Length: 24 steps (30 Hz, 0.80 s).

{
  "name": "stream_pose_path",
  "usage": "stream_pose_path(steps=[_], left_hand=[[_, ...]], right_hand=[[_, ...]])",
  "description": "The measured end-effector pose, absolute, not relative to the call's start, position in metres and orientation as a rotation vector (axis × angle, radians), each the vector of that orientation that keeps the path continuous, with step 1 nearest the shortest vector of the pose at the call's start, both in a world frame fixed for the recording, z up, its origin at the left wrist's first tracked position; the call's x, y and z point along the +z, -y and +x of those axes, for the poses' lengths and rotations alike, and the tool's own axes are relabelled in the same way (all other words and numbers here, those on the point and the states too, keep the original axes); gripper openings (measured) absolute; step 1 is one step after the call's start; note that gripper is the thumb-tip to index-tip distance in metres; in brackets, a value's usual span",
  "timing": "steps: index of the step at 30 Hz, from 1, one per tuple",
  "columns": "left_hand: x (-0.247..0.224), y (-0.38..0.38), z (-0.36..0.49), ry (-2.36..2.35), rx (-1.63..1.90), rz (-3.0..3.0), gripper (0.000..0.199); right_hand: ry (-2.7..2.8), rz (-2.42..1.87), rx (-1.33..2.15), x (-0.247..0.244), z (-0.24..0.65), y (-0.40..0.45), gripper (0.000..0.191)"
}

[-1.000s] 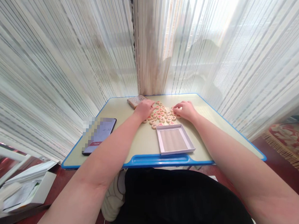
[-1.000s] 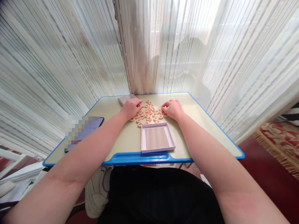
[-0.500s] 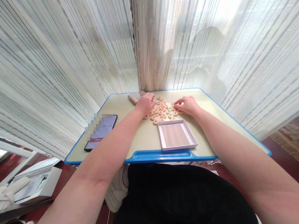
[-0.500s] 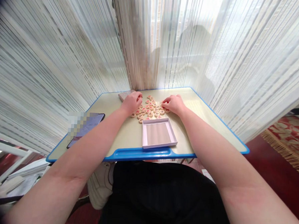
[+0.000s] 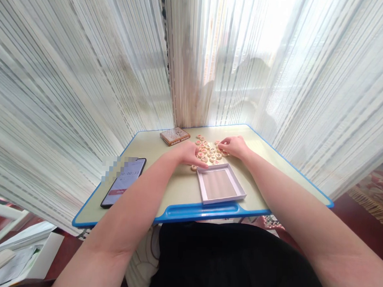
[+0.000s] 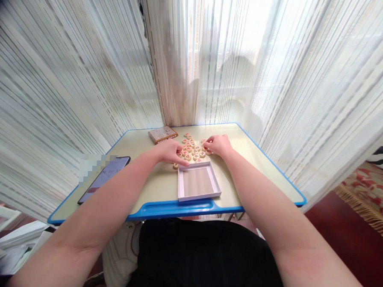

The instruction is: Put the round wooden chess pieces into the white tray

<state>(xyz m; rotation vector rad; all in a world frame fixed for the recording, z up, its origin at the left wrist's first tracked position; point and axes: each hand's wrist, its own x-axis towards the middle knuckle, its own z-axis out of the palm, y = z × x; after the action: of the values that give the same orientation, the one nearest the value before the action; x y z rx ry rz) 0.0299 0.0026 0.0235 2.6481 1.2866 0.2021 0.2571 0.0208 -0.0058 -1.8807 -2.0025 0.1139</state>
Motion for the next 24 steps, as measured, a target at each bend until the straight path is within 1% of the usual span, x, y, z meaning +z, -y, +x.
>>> stream_pose_path(steps=[5,9,13,16,20,24], left_hand=[[0.018,-0.009,0.028,-1.302,0.256,2.668,0.055],[0.015,-0.010,0.027,-1.347,0.317,2.672,0.052],[0.015,-0.008,0.027,-1.382,0.337,2.680,0.049],[0.017,-0.005,0.029,-1.357,0.353,2.684,0.042],[0.019,-0.002,0.034,-1.357,0.312,2.709,0.033],[0.017,-0.002,0.035,-1.346,0.256,2.731,0.033]], right_hand=[[2.001,-1.856,0.167,-0.004,0.254,-0.018,0.029],[1.982,-1.744,0.173,-0.005,0.253,-0.016,0.025],[1.885,-1.637,0.278,-0.007,0.252,-0.014,0.019],[1.753,-1.520,0.383,-0.005,0.252,-0.012,0.020],[1.566,-1.462,0.521,-0.001,0.249,-0.009,0.022],[1.585,-1.491,0.509,0.001,0.246,-0.007,0.015]])
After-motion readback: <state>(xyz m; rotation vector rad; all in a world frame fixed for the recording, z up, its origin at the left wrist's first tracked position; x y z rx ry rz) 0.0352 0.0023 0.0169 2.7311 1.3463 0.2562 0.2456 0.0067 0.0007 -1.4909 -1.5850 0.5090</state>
